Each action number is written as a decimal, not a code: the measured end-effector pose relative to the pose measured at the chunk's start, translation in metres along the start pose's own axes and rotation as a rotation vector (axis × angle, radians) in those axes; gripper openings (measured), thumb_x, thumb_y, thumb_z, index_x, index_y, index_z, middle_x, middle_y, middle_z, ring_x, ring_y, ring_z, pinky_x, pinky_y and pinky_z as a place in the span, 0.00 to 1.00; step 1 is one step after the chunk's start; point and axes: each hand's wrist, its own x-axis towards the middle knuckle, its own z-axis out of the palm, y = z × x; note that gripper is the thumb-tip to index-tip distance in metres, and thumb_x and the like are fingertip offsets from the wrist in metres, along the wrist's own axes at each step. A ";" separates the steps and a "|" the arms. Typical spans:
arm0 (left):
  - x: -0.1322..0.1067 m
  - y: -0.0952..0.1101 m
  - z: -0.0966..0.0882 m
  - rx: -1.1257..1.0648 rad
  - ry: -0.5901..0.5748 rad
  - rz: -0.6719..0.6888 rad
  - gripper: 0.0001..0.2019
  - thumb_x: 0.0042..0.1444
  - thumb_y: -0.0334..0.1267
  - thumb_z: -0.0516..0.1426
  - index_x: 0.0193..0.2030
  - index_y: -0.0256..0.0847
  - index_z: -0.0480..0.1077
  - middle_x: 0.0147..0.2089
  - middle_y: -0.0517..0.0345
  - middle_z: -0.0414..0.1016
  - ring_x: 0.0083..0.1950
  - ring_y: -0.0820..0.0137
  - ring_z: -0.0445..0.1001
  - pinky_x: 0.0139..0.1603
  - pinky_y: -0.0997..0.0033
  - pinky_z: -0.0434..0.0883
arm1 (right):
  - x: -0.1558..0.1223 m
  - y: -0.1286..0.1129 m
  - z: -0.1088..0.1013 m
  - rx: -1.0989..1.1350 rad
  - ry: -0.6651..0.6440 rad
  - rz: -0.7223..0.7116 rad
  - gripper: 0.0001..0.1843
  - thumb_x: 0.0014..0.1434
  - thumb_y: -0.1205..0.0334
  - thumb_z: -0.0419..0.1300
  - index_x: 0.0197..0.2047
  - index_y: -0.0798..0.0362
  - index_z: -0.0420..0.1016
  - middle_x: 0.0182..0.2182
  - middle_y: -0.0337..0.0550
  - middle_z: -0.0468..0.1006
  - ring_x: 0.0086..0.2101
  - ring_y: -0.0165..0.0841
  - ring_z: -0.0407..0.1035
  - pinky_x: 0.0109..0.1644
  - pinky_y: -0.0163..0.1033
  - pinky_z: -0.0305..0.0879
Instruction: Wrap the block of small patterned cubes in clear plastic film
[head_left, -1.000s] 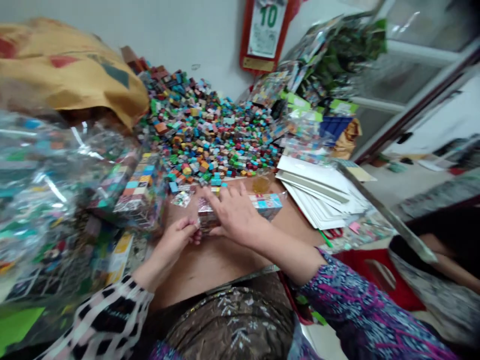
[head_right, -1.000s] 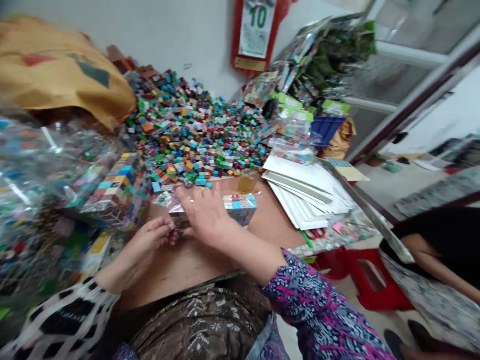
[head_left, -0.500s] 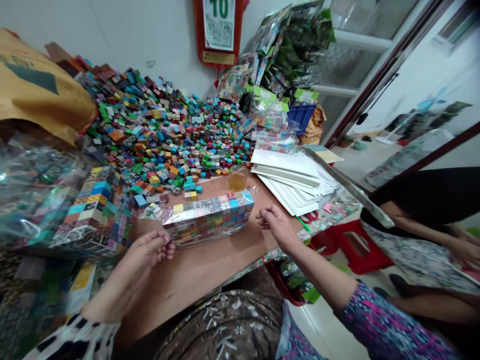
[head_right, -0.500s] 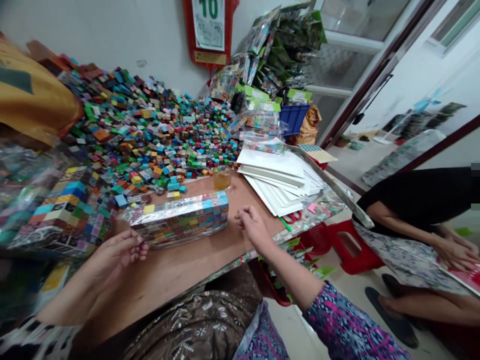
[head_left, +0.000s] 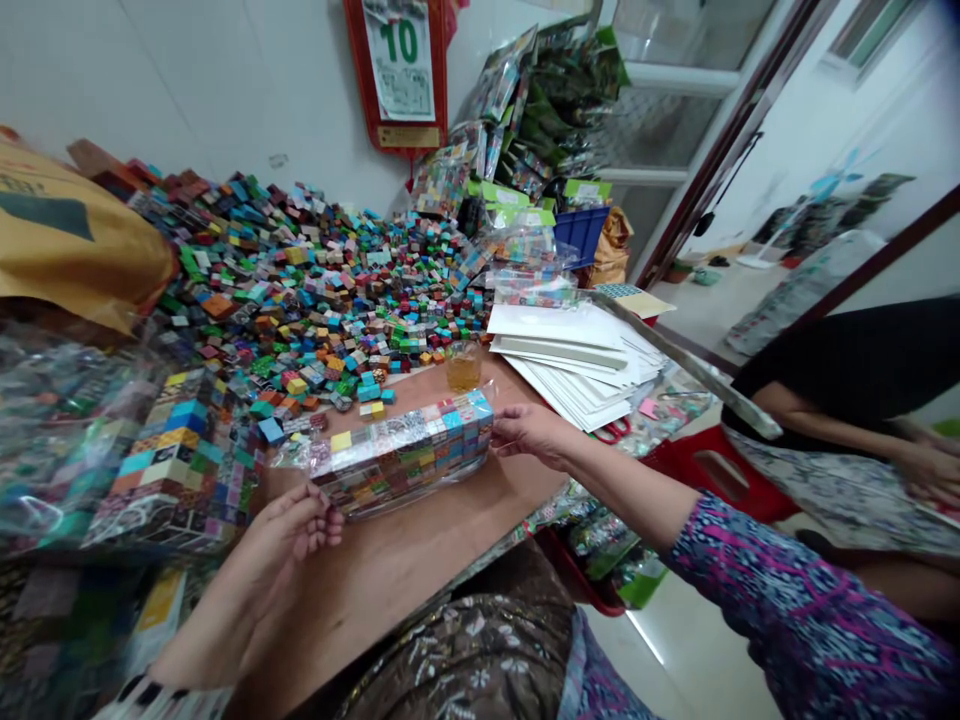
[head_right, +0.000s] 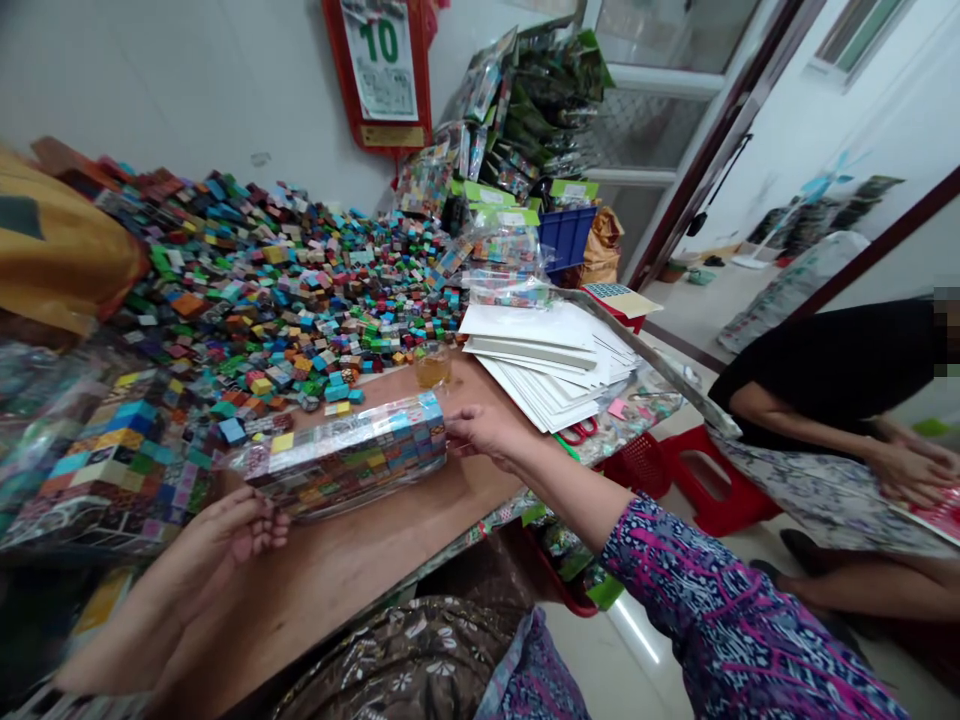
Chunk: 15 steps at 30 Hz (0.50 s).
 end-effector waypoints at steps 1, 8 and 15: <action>0.000 0.001 0.000 0.001 -0.008 -0.002 0.08 0.41 0.35 0.62 0.26 0.40 0.65 0.24 0.54 0.75 0.25 0.69 0.73 0.28 0.74 0.74 | 0.001 0.001 0.000 -0.012 0.001 -0.009 0.08 0.51 0.62 0.68 0.32 0.55 0.73 0.27 0.40 0.78 0.26 0.26 0.70 0.33 0.32 0.68; 0.003 0.006 -0.004 0.022 -0.018 -0.029 0.07 0.41 0.32 0.61 0.24 0.41 0.65 0.23 0.51 0.75 0.26 0.67 0.74 0.29 0.72 0.74 | 0.003 0.004 -0.004 -0.145 -0.048 -0.057 0.10 0.48 0.60 0.68 0.26 0.56 0.73 0.21 0.38 0.74 0.22 0.25 0.65 0.31 0.32 0.65; 0.006 0.010 -0.007 0.150 -0.085 0.015 0.10 0.43 0.35 0.59 0.34 0.41 0.65 0.25 0.55 0.77 0.25 0.70 0.73 0.29 0.73 0.70 | 0.006 -0.012 -0.007 -0.382 -0.159 -0.182 0.07 0.50 0.72 0.59 0.31 0.55 0.78 0.27 0.35 0.76 0.29 0.26 0.65 0.36 0.31 0.62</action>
